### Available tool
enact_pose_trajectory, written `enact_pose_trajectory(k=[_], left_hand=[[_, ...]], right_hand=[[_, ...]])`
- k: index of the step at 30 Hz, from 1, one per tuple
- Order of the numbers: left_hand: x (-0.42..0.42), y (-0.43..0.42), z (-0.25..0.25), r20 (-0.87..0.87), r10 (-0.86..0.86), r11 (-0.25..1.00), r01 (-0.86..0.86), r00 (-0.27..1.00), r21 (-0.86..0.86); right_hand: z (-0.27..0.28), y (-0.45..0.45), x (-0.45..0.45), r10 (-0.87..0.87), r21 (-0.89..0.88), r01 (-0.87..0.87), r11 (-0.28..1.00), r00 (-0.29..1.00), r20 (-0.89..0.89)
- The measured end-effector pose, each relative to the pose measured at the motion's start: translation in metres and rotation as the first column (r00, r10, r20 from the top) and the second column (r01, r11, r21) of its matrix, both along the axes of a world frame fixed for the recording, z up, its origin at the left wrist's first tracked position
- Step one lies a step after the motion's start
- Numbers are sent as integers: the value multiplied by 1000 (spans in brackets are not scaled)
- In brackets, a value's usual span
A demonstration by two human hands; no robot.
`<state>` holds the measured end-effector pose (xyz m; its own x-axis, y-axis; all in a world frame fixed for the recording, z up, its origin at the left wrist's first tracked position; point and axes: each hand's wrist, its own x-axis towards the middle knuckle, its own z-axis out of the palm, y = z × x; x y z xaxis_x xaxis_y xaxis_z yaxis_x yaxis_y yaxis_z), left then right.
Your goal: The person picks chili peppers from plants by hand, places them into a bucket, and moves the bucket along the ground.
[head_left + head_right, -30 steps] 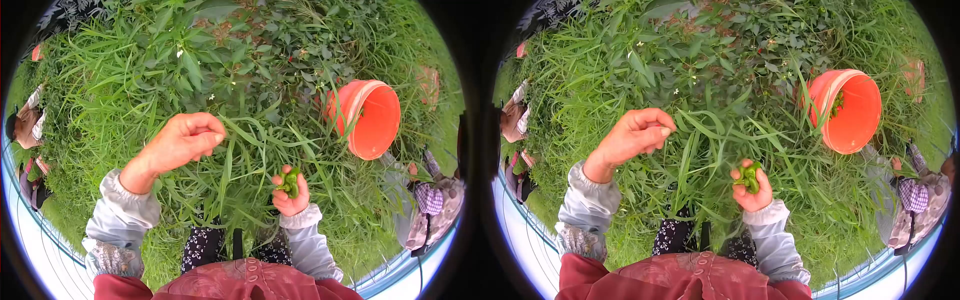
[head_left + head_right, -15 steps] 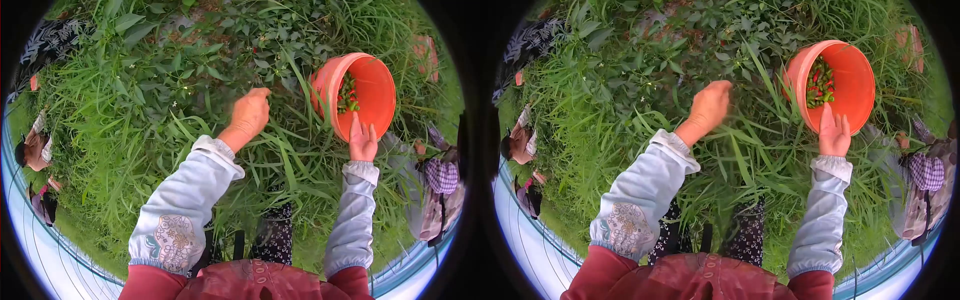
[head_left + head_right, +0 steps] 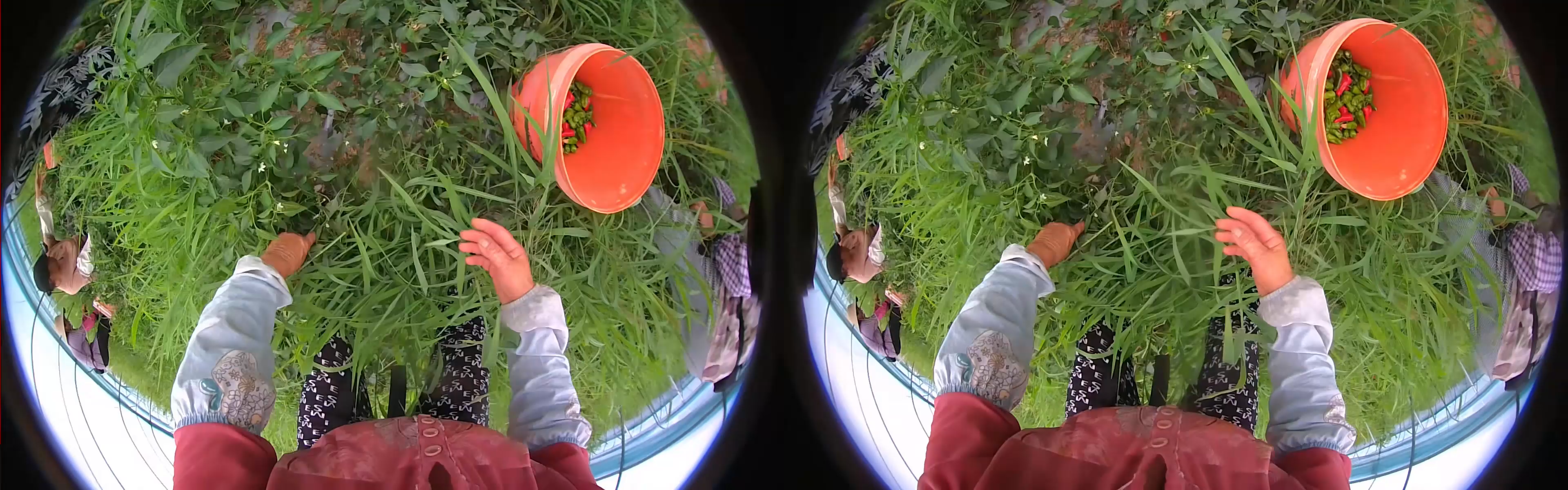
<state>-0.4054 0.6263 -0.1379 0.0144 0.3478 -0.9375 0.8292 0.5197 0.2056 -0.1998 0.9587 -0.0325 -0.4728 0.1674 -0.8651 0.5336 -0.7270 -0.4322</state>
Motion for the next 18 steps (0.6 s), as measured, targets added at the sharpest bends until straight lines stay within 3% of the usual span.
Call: enact_pose_trajectory(k=[2, 4, 7, 9, 14, 18], left_hand=[[5, -3, 13, 32, -3, 1000, 4, 999, -15], [20, -17, 17, 31, -1, 1000, 1, 1000, 3], [36, -35, 13, 8, -148, 989, 148, 989, 23], [40, -38, 11, 5, -185, 982, 184, 983, 43], [42, -34, 26, 48, -168, 986, 167, 985, 10], [44, -47, 26, 51, -43, 998, 41, 998, 44]], right_hand=[[-16, -33, 10, 225, -64, -227, 972, 974, -30], [-33, -71, 25, 428, 24, -427, 904, 900, -79], [-35, -100, 33, 844, 129, -837, 532, 536, -4], [-33, -112, 38, 926, 169, -914, 370, 377, 14], [-38, -128, 69, 966, 130, -958, 256, 257, -14], [-34, -132, 73, 990, 93, -986, 142, 141, -17]])
